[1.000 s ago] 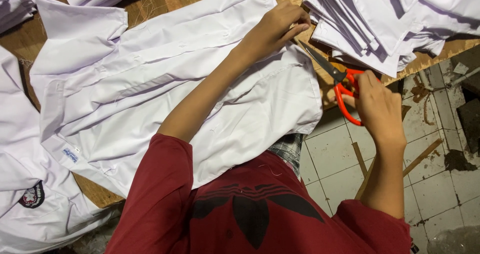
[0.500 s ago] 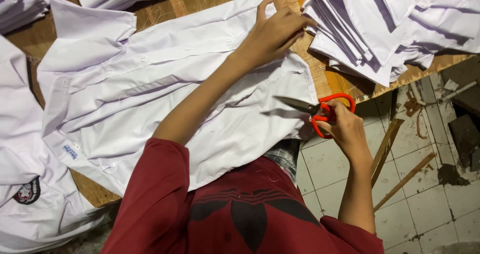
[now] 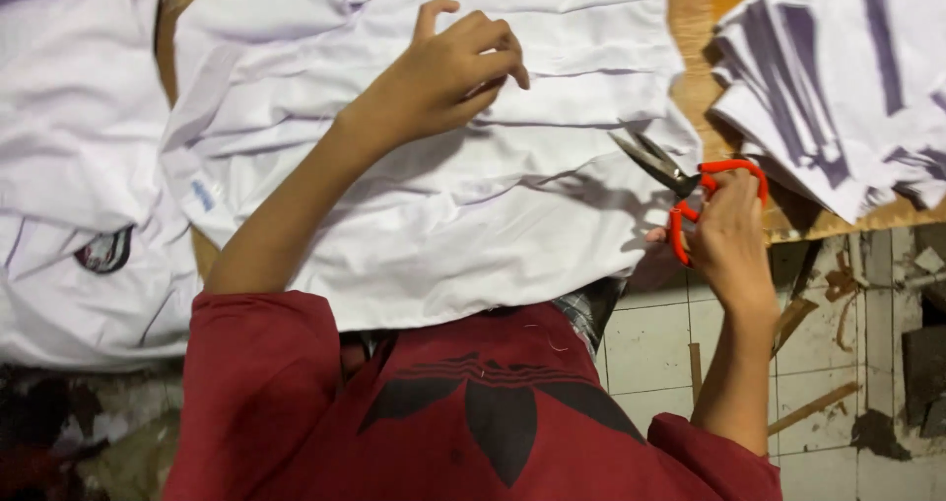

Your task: Trimming loose threads from white shirts using scissors on a factory worktable

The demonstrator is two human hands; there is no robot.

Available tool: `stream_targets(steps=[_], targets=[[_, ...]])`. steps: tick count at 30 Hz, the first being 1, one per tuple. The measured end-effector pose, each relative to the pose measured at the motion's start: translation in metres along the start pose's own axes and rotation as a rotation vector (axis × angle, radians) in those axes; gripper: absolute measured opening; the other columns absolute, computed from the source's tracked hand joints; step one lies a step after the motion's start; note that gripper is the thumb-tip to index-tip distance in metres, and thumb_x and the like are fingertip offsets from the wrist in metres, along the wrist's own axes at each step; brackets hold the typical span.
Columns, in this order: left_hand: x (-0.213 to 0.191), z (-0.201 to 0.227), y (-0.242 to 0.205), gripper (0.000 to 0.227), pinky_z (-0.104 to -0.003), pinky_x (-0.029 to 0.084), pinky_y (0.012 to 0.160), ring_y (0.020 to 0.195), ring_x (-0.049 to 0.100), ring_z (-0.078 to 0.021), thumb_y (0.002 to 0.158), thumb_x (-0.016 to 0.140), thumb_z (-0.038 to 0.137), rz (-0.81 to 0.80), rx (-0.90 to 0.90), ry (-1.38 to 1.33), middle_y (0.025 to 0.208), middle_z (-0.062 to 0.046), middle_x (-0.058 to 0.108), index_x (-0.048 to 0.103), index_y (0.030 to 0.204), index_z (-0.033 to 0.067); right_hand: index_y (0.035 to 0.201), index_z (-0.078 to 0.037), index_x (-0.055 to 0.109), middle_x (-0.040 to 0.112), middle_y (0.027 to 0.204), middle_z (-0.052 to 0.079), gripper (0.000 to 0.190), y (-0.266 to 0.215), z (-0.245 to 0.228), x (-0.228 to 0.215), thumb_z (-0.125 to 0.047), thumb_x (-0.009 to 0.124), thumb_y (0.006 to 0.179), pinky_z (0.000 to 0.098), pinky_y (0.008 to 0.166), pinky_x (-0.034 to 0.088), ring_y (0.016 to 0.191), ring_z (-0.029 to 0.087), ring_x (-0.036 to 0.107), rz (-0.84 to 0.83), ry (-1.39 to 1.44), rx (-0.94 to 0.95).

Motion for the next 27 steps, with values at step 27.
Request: stream_targets(steps=[27], targets=[[0.048, 0.023, -0.143, 0.023, -0.039, 0.041, 0.088, 0.097, 0.055, -0.0157, 0.098, 0.071, 0.041, 0.059, -0.265, 0.148, 0.096, 0.007, 0.059, 0.065, 0.09, 0.0195, 0.123, -0.016, 0.058, 0.078, 0.096, 0.015, 0.057, 0.08, -0.05, 0.051, -0.031, 0.088, 0.076, 0.0552, 0.087, 0.052, 0.095, 0.043, 0.074, -0.223, 0.097, -0.102]])
Point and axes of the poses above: each hand's wrist, its own y-axis towards the middle knuckle, its own x-axis out of the palm, z = x × y, the point moved 8 cm from there along y, towards the middle knuckle
